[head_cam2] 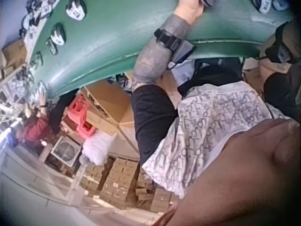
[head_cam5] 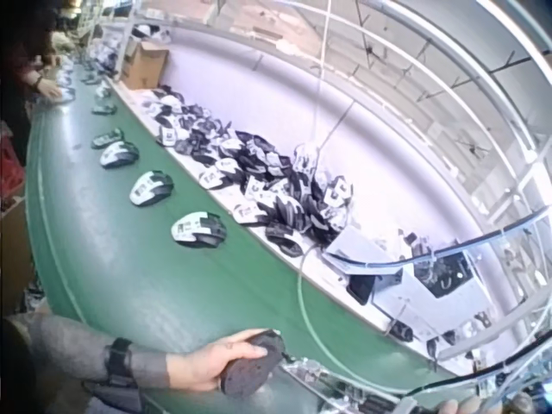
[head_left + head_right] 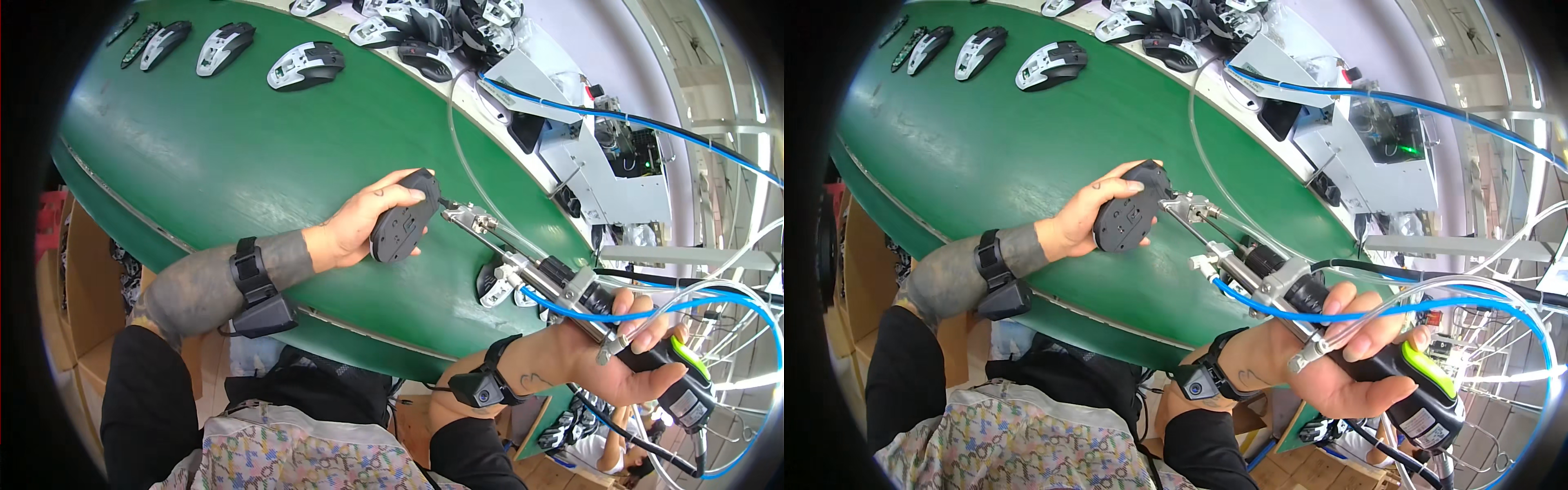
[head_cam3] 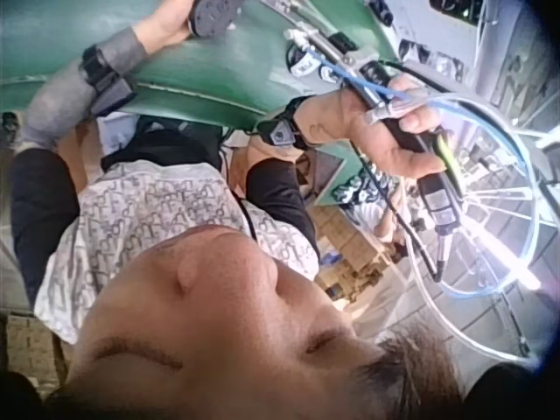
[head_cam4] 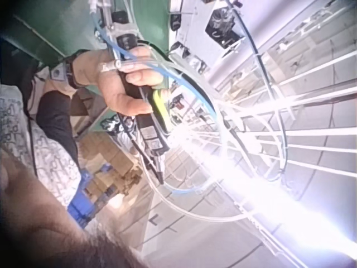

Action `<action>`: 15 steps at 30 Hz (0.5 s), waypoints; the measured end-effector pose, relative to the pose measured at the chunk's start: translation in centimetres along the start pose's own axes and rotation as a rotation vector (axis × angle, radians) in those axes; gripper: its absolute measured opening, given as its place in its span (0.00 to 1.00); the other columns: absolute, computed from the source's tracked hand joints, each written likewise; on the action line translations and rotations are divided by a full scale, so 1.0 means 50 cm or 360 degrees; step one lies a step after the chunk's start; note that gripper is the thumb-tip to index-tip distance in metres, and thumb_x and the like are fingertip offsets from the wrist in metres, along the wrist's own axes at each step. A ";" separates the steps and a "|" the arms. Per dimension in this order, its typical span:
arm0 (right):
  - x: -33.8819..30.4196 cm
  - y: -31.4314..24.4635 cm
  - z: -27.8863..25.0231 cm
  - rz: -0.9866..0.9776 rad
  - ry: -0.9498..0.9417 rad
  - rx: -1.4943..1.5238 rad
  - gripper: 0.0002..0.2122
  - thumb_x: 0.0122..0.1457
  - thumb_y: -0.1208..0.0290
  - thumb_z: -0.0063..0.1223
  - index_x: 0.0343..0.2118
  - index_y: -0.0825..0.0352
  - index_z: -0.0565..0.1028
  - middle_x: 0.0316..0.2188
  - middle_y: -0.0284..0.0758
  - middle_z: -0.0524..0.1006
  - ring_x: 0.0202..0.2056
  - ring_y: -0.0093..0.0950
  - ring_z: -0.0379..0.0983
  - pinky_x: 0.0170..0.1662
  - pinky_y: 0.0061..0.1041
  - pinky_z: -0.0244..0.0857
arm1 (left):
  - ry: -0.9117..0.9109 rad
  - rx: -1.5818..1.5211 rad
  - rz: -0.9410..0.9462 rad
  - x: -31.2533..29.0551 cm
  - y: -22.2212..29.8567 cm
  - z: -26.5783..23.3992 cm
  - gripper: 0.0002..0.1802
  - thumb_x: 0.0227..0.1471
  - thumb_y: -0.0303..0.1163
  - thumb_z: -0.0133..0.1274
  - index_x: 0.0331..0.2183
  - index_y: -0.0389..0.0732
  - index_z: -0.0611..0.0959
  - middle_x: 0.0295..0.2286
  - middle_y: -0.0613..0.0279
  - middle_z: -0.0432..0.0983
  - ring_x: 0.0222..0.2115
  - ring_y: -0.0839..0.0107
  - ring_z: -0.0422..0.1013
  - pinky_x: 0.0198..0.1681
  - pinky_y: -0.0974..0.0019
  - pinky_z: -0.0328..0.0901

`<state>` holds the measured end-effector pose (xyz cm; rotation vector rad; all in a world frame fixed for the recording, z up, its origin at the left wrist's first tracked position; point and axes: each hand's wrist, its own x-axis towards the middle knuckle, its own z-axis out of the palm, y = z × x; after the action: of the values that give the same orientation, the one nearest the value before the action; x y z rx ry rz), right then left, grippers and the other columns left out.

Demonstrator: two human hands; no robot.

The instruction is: Using an electric screwdriver to assemble components of computer mice on a production line.

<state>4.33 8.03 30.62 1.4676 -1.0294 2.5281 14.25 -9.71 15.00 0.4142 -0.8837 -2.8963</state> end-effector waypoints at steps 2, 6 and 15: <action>-0.004 0.004 -0.002 0.0059 -0.0032 0.0044 0.21 0.59 0.53 0.36 0.44 0.67 0.66 0.21 0.31 0.64 0.20 0.23 0.60 0.28 0.26 0.56 | -0.0031 -0.0124 -0.0017 0.001 0.003 0.000 0.29 0.46 0.37 0.48 0.52 0.47 0.64 0.39 0.60 0.66 0.34 0.68 0.69 0.32 0.60 0.71; -0.008 0.021 0.004 0.0087 -0.0130 0.0075 0.20 0.60 0.55 0.35 0.47 0.67 0.62 0.24 0.35 0.67 0.20 0.26 0.66 0.30 0.30 0.58 | -0.0143 -0.0201 0.0023 -0.009 0.006 0.001 0.30 0.47 0.37 0.48 0.53 0.47 0.63 0.40 0.59 0.66 0.34 0.68 0.69 0.32 0.59 0.71; -0.008 0.026 0.008 0.0068 -0.0071 0.0050 0.18 0.59 0.55 0.38 0.44 0.65 0.63 0.22 0.33 0.67 0.19 0.24 0.64 0.28 0.28 0.58 | -0.0225 -0.0212 0.0078 -0.014 0.009 0.002 0.30 0.48 0.34 0.45 0.54 0.44 0.61 0.41 0.57 0.65 0.33 0.69 0.70 0.32 0.61 0.72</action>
<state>4.38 6.89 29.75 1.5333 -1.0426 2.5634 14.89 -9.94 15.50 0.1758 -0.7014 -2.9456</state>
